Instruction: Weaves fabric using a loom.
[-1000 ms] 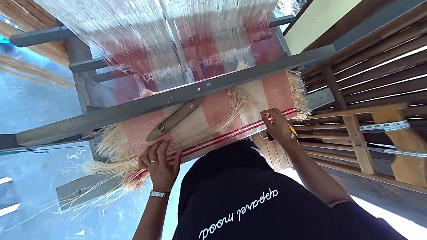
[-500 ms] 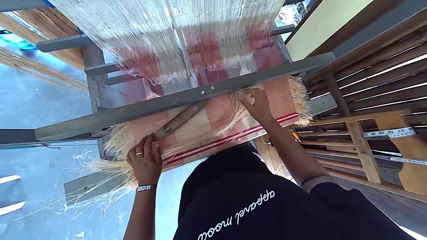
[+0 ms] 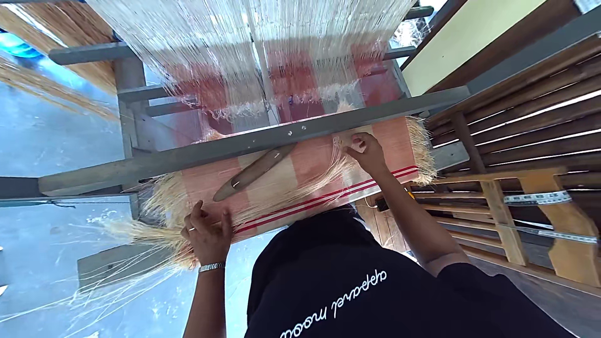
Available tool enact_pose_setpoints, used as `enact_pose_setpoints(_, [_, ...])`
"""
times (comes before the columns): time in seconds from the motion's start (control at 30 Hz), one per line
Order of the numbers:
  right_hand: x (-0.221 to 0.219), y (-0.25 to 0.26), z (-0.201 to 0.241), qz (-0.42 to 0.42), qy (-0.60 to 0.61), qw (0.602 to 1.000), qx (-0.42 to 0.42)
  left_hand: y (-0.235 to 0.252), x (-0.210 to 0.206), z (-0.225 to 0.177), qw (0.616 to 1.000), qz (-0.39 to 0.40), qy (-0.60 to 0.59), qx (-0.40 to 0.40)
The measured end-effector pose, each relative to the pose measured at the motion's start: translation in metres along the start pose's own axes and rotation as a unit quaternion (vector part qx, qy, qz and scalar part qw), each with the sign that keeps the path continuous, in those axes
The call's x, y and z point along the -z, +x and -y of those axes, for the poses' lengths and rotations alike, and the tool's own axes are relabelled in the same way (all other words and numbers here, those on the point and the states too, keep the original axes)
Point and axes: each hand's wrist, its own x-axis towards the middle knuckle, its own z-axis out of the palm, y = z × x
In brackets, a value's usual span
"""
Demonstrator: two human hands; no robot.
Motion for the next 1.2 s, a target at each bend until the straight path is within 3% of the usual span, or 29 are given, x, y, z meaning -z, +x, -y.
enact_pose_setpoints(0.17, [-0.007,0.009,0.015,-0.032,-0.029,0.996,0.077,0.000,0.000,-0.001,1.000,-0.001,-0.003,0.001])
enact_pose_setpoints(0.4, [-0.039,0.012,0.031,-0.048,-0.143,0.983,0.103,0.000,-0.002,0.004,1.000,-0.006,0.002,-0.007])
enact_pose_setpoints(0.6, [-0.054,0.006,0.019,-0.085,-0.081,0.988,0.098,-0.001,-0.003,0.006,1.000,-0.003,0.002,-0.007])
enact_pose_setpoints(1.0, [0.005,0.012,0.016,0.109,-0.031,0.993,0.038,0.000,-0.003,0.006,1.000,-0.002,0.009,-0.007])
enact_pose_setpoints(1.2, [0.020,0.022,0.014,0.141,-0.077,0.980,0.116,-0.001,-0.004,0.008,1.000,-0.003,0.009,-0.008])
